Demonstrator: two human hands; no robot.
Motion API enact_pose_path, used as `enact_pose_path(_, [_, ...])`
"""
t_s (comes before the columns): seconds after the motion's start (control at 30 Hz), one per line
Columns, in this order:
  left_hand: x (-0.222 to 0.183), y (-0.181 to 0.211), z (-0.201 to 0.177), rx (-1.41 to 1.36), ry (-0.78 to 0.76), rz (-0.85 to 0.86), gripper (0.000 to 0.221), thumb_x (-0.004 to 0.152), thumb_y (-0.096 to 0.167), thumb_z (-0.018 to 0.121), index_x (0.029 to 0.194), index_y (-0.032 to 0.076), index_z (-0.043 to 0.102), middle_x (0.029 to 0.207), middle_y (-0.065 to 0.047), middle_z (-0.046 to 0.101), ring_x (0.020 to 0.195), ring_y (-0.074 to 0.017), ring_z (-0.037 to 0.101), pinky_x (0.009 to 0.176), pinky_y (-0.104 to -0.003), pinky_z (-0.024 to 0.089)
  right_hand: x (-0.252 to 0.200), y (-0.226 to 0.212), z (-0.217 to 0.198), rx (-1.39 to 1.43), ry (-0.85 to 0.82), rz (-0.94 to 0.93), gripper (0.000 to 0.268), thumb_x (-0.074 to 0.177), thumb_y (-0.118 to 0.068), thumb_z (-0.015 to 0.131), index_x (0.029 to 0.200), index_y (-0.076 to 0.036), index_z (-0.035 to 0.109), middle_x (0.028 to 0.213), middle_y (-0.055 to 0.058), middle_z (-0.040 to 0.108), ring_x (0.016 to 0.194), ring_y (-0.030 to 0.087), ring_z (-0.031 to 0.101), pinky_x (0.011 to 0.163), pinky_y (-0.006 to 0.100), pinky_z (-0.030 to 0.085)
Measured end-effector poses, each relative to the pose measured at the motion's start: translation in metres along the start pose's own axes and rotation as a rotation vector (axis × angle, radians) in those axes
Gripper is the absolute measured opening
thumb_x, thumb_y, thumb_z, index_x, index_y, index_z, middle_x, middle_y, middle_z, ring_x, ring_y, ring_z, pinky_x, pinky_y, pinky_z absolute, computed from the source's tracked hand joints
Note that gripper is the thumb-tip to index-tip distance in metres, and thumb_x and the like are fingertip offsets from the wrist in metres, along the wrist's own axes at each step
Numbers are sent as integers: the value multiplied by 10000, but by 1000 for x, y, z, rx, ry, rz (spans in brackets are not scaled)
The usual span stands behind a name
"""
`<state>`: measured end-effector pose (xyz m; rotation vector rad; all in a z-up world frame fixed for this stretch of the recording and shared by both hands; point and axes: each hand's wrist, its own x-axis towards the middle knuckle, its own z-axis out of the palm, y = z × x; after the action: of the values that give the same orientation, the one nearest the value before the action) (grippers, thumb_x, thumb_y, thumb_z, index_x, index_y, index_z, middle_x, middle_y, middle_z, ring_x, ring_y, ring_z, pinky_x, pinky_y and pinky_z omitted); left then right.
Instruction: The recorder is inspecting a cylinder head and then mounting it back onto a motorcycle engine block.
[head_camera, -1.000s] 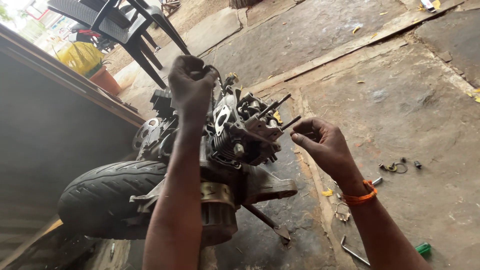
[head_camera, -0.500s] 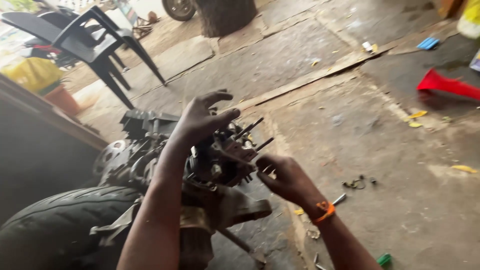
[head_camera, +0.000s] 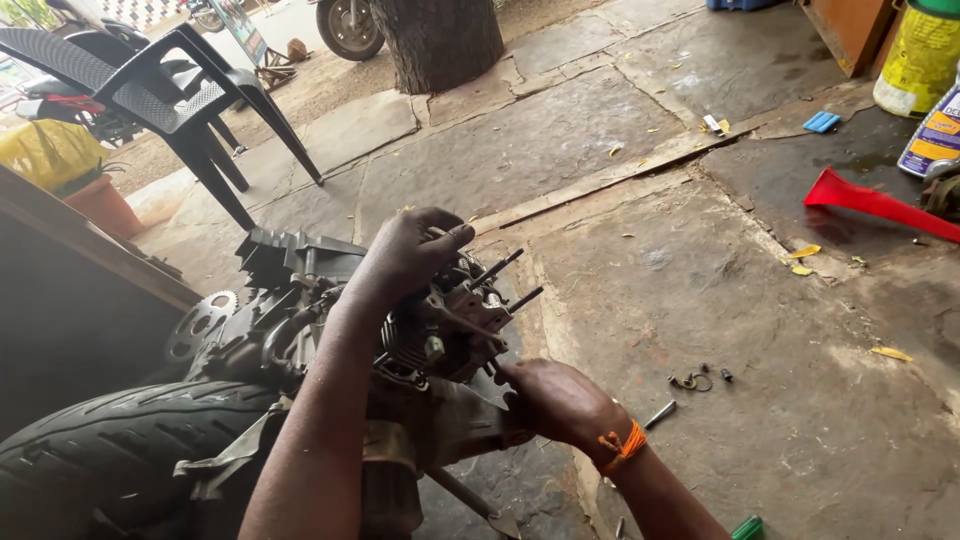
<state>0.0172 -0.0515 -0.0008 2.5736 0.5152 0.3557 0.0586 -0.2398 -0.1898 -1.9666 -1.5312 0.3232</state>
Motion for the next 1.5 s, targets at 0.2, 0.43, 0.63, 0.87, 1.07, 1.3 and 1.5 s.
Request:
enact_pose_path(0.2, [-1,4,-1,-21,-25,-62,452,899,431,700,1151,60,751,940,-128,798,853,-210,786,809,-349,610,-11,-25,-23,1,-203,14,137,933,-235,703,997,-115,699,860,61,707,771,200,690,709,354,581])
enact_pose_path(0.43, [-2,7,-3,-34,-30,-87,447,899,420,696,1151,53,748,942,-141,802,843,-221,793,805,-355,616,-10,-37,-16,-62,-220,32,159,970,-256,690,892,-125,733,743,53,704,605,153,655,548,310,562])
enact_pose_path(0.63, [-2,-5,2,7,28,62,387,915,360,689,1100,32,776,960,-142,805,837,-215,780,804,-367,602,-14,-18,4,-23,-18,-135,168,849,-267,751,789,-111,730,718,101,693,681,278,669,622,420,551])
enact_pose_path(0.87, [-6,-1,0,-61,17,-20,384,915,371,695,1102,41,755,970,-120,798,815,-201,788,788,-343,616,-10,-24,2,-42,9,-144,170,809,-277,745,778,-110,728,743,130,695,745,344,674,667,472,546])
enact_pose_path(1.07, [-2,-7,3,-50,36,7,412,927,398,683,1096,30,759,935,-126,798,826,-200,783,780,-356,618,-11,-38,-6,-50,-90,13,164,856,-278,738,818,-118,744,763,105,709,713,283,695,670,430,568])
enact_pose_path(1.3, [6,-16,5,65,-24,78,475,996,443,565,1238,67,726,1380,-172,626,1217,-285,633,1034,-411,508,-13,-41,-8,-51,-141,108,184,919,-289,696,839,-127,729,773,80,708,678,236,708,627,394,592])
enact_pose_path(1.5, [18,-41,21,-120,119,57,845,894,536,632,1508,22,361,1512,-233,449,1309,-370,546,1061,-433,466,-18,-31,-5,-118,-2,-52,143,819,-249,755,768,-116,749,749,107,714,722,280,691,682,412,571])
